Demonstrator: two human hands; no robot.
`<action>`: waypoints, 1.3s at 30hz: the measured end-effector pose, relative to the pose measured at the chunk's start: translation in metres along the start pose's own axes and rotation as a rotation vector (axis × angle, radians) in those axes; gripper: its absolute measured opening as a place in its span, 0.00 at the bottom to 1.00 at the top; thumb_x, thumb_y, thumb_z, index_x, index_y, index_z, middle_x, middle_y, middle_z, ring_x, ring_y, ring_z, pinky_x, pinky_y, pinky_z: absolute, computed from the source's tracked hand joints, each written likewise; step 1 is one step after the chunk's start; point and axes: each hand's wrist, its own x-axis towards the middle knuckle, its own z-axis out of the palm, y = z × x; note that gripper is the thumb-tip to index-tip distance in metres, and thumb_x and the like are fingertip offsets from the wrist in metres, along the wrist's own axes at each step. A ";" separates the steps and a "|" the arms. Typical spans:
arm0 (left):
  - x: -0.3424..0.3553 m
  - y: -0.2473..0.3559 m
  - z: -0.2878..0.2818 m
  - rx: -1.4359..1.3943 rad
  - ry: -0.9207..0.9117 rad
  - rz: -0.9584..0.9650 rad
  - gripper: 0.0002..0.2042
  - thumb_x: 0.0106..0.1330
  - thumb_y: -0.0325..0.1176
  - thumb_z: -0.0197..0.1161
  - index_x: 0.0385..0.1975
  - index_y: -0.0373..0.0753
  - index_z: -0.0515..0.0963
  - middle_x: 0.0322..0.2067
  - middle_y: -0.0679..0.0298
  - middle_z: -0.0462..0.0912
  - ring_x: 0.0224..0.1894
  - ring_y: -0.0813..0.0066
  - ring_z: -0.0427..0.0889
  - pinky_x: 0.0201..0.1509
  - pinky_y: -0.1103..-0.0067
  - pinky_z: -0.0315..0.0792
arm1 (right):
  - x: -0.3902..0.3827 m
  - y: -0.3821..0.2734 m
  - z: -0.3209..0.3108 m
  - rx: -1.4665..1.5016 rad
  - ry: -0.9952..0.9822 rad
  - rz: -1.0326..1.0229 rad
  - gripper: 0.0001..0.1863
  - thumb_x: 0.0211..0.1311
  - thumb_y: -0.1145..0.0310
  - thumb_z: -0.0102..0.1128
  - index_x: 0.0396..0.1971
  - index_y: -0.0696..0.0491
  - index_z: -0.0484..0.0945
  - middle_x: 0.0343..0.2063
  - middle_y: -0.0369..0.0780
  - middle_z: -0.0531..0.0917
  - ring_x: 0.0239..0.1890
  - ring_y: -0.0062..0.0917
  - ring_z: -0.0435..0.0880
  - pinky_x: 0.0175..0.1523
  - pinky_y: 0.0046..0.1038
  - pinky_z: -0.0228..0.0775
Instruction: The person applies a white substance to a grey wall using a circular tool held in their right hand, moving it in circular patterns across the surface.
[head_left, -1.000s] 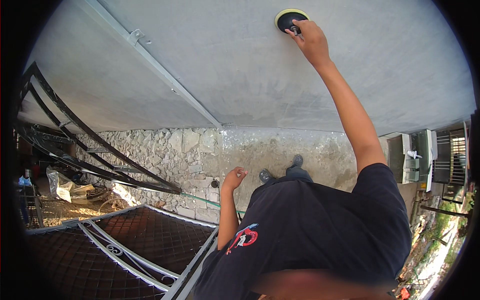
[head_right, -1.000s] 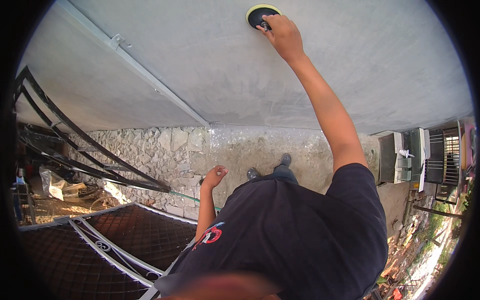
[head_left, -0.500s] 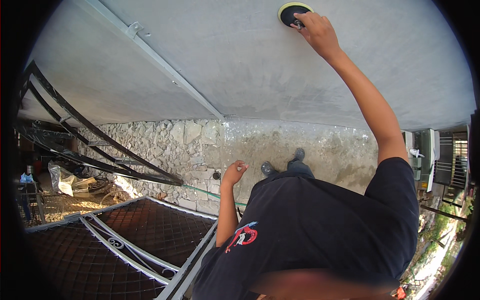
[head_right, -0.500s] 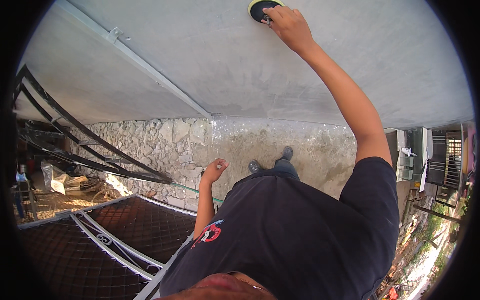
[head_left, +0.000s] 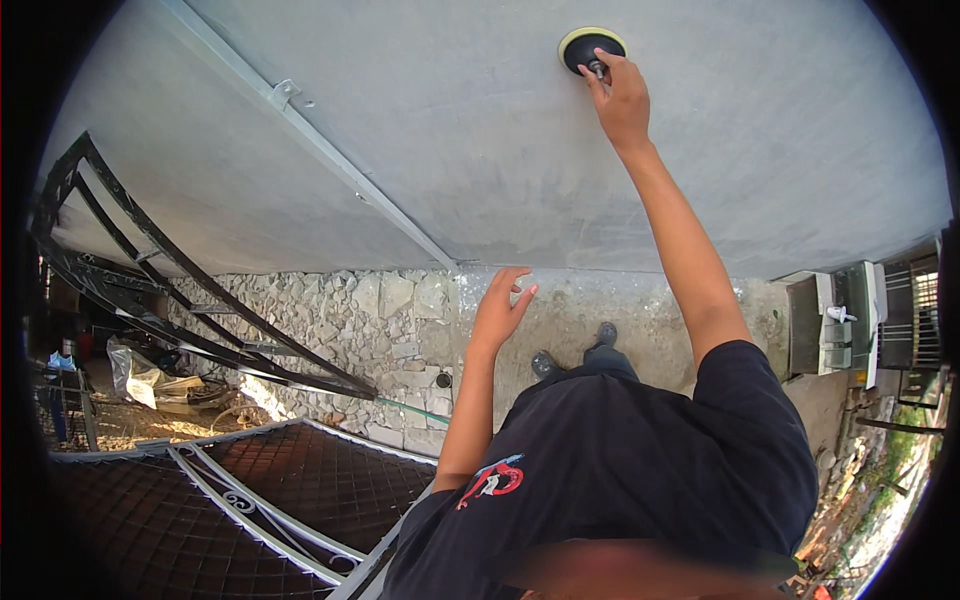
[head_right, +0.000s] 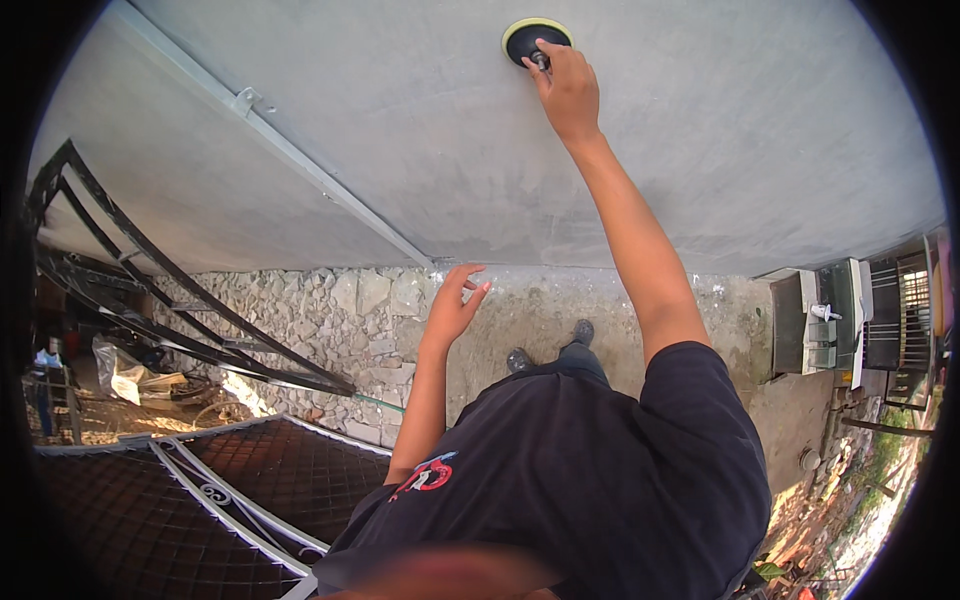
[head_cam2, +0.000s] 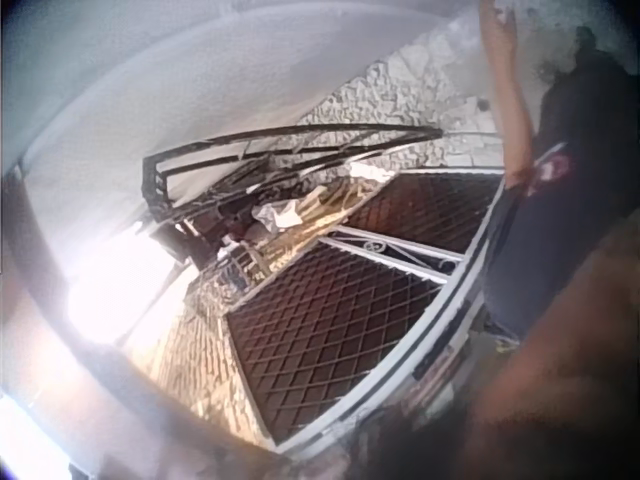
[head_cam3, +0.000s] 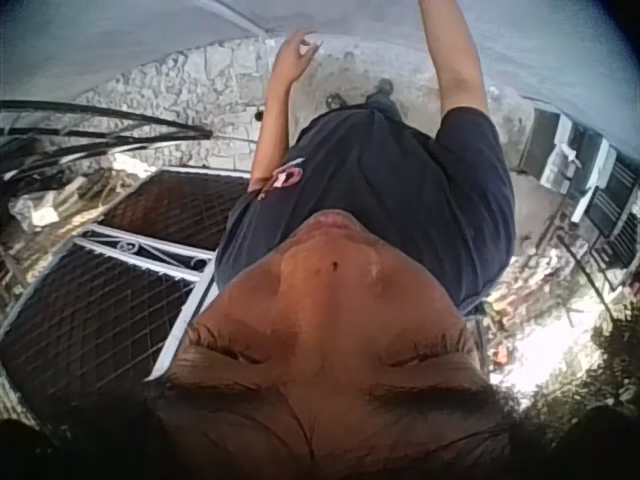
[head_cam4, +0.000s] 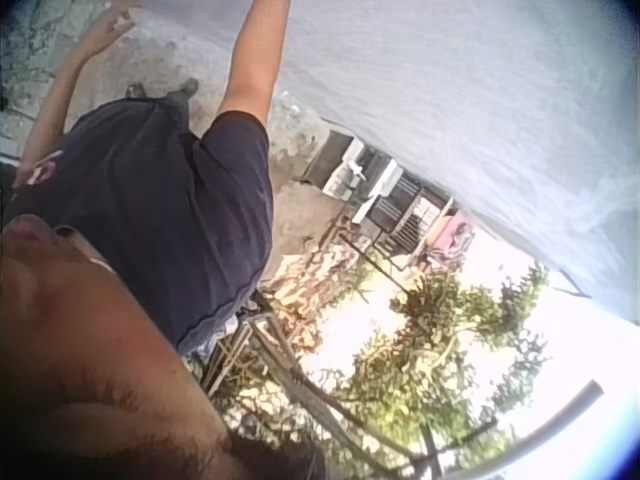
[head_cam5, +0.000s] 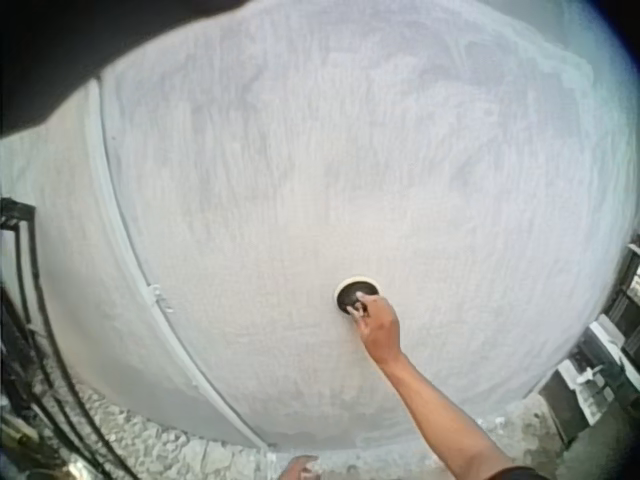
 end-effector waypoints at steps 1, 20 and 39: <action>-0.001 0.001 0.000 -0.001 0.004 -0.001 0.17 0.69 0.37 0.67 0.53 0.37 0.78 0.50 0.55 0.81 0.39 0.62 0.81 0.46 0.71 0.76 | 0.019 0.002 -0.008 0.014 0.048 0.023 0.19 0.60 0.65 0.74 0.48 0.51 0.80 0.29 0.35 0.80 0.31 0.27 0.79 0.36 0.31 0.71; -0.070 -0.037 0.035 -0.054 -0.081 -0.124 0.15 0.69 0.37 0.68 0.51 0.37 0.80 0.48 0.55 0.82 0.36 0.65 0.82 0.42 0.73 0.76 | 0.086 0.011 -0.057 0.036 0.173 0.131 0.20 0.63 0.61 0.74 0.50 0.53 0.77 0.21 0.33 0.73 0.21 0.19 0.70 0.29 0.23 0.68; 0.081 0.126 0.082 0.150 0.243 0.315 0.20 0.69 0.37 0.67 0.58 0.37 0.75 0.62 0.52 0.73 0.54 0.56 0.80 0.59 0.67 0.74 | -0.016 0.082 -0.076 0.143 -0.102 0.150 0.19 0.60 0.70 0.72 0.52 0.46 0.80 0.31 0.35 0.80 0.32 0.26 0.80 0.34 0.30 0.75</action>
